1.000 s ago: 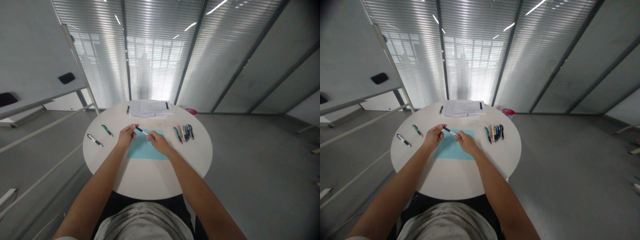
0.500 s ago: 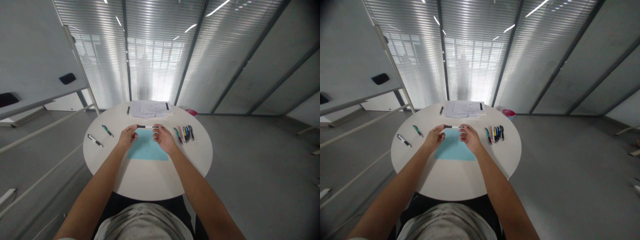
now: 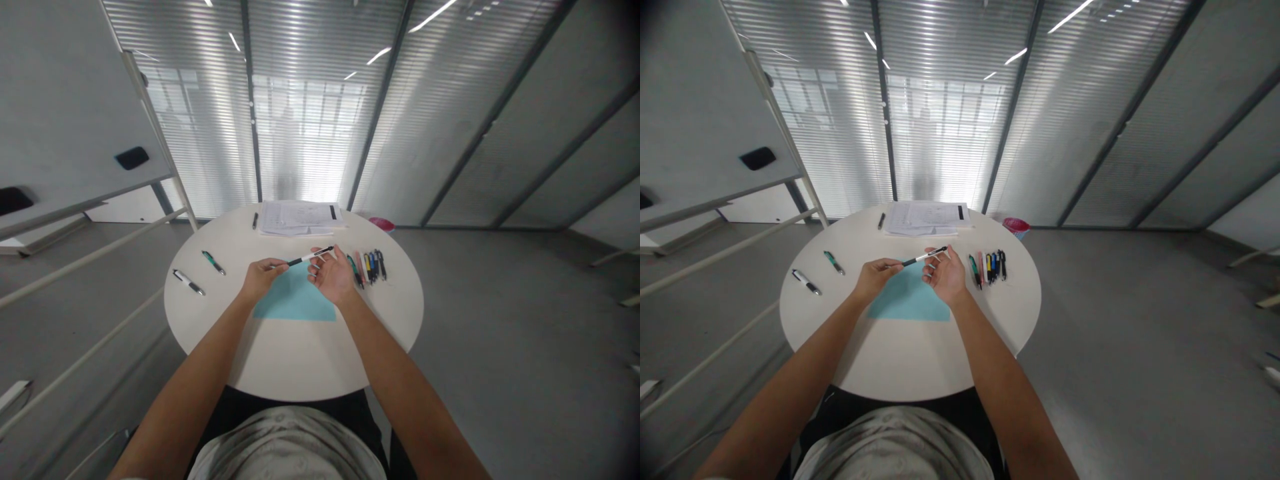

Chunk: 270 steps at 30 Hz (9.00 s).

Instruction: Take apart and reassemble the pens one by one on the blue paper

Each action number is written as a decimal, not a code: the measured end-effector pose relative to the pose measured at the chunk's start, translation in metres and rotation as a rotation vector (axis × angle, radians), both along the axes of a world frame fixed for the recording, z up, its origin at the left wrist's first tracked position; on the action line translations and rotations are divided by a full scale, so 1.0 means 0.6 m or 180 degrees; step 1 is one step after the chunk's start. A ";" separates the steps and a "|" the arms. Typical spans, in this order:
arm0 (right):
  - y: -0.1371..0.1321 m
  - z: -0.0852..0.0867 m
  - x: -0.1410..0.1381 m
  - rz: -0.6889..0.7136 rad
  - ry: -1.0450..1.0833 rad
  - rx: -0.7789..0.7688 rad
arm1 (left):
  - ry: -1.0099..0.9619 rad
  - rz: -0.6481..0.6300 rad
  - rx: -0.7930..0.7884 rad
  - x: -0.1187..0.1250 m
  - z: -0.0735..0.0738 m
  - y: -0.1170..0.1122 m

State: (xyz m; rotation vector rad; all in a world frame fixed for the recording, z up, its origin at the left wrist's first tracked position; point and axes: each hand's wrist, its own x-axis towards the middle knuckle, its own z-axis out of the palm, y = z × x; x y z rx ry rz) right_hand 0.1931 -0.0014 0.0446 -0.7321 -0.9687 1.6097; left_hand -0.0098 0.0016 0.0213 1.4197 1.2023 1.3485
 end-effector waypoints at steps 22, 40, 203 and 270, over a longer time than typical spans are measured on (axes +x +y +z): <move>0.001 -0.008 -0.002 -0.0005 -0.0125 0.0293 | 0.0328 0.0159 0.0300 -0.002 0.001 0.004; 0.005 -0.018 -0.012 -0.0071 0.0152 -0.0046 | -0.1292 -0.0054 -0.0309 -0.007 -0.009 0.021; 0.031 -0.046 0.014 -0.0596 -0.0964 -0.0392 | -0.1166 -0.0003 -0.0417 -0.020 -0.030 0.034; 0.037 -0.056 0.014 -0.0679 -0.1410 0.0344 | -0.0889 -0.0042 -0.0273 -0.019 -0.022 0.026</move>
